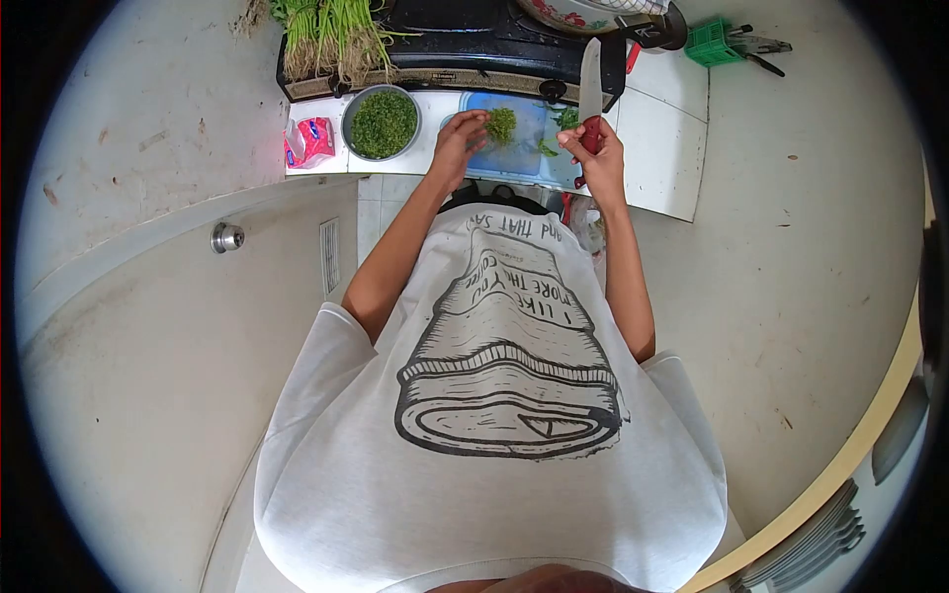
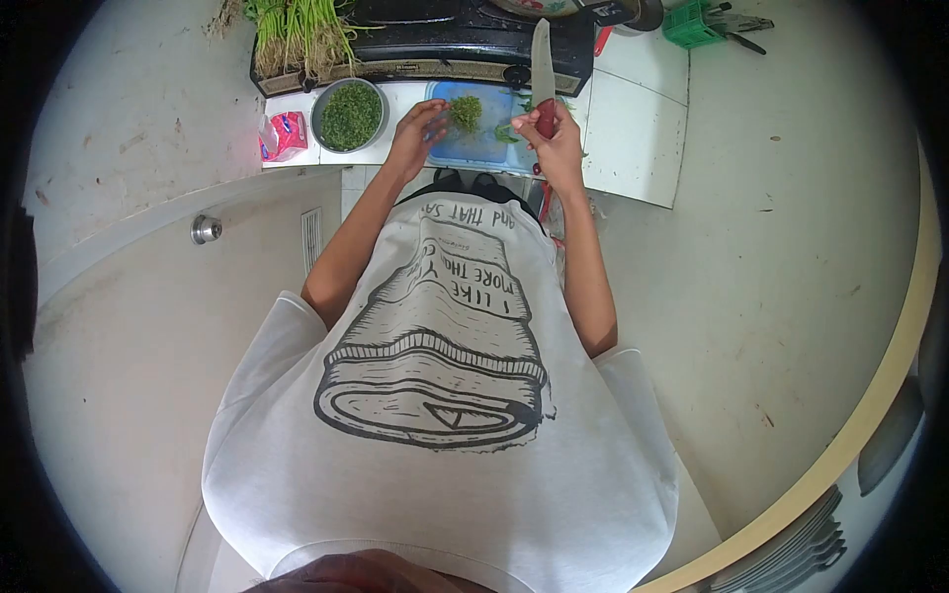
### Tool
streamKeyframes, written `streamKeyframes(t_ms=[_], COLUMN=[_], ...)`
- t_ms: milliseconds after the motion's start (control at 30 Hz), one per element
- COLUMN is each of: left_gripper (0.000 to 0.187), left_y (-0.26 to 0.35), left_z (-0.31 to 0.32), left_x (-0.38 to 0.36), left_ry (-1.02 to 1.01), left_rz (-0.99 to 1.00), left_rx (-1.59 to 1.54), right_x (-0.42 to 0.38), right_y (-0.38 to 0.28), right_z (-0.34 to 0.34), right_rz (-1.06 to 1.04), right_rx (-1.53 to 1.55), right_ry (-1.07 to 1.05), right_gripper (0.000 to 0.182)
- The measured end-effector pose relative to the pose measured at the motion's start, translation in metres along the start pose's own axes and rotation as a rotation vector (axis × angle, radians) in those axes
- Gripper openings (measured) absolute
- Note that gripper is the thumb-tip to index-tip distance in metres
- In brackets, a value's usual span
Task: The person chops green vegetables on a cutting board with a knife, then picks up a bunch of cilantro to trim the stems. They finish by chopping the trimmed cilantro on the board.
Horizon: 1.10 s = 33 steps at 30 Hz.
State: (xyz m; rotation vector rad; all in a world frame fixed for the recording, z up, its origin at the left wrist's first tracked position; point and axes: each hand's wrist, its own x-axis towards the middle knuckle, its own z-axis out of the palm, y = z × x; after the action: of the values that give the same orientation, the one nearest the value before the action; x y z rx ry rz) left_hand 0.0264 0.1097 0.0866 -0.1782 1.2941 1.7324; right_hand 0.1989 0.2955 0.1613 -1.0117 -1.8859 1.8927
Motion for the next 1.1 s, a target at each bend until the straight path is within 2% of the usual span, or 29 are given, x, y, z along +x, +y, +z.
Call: streamKeyframes(t_ms=[33,100,133,200,300,400,600,700,833,933,1000,1100], left_gripper=[0.021,0.033,0.033,0.036,0.030,0.021,0.015,0.015,0.014,0.012,0.011,0.008], left_y=[0.002,0.007,0.009,0.009,0.013,0.009,0.009,0.000,-0.015,-0.030,-0.036,-0.050], left_z=[0.002,0.013,0.021,0.040,0.052,0.057,0.034,0.024,0.000,-0.014,-0.026,-0.043], left_x=[-0.002,-0.009,-0.012,-0.016,-0.019,-0.019,-0.015,-0.014,-0.007,-0.005,0.000,0.013], left_ry=[-0.002,-0.190,-0.190,-0.421,-0.526,-0.506,-0.519,-0.496,-0.482,-0.331,-0.135,-0.057], left_rz=[-0.003,0.225,0.221,0.349,0.331,0.397,0.295,0.343,0.340,0.356,0.493,0.538], left_rx=[-0.003,0.366,0.365,0.510,0.617,0.634,0.854,0.906,0.838,0.976,1.077,1.148], right_x=[0.000,-0.002,-0.002,-0.004,-0.008,-0.010,-0.014,-0.012,-0.008,-0.006,-0.005,-0.006], right_y=[-0.002,-0.003,-0.002,0.001,0.001,0.003,0.017,0.031,0.052,0.068,0.072,0.097], right_z=[0.003,0.007,0.009,0.009,0.014,0.015,0.025,0.024,0.031,0.030,0.028,0.025], right_rz=[0.002,0.018,0.022,0.011,0.007,0.015,0.006,-0.004,0.018,-0.047,-0.033,0.022], right_rx=[-0.004,-0.013,-0.014,-0.033,-0.058,-0.050,-0.085,-0.113,-0.088,-0.096,-0.372,-0.538], right_ry=[0.002,-0.006,-0.005,-0.021,-0.029,-0.021,-0.011,-0.021,-0.079,-0.076,-0.089,-0.189], right_gripper=[0.027,0.027,0.027,0.028,0.028,0.028,0.027,0.027,0.023,0.020,0.025,0.032])
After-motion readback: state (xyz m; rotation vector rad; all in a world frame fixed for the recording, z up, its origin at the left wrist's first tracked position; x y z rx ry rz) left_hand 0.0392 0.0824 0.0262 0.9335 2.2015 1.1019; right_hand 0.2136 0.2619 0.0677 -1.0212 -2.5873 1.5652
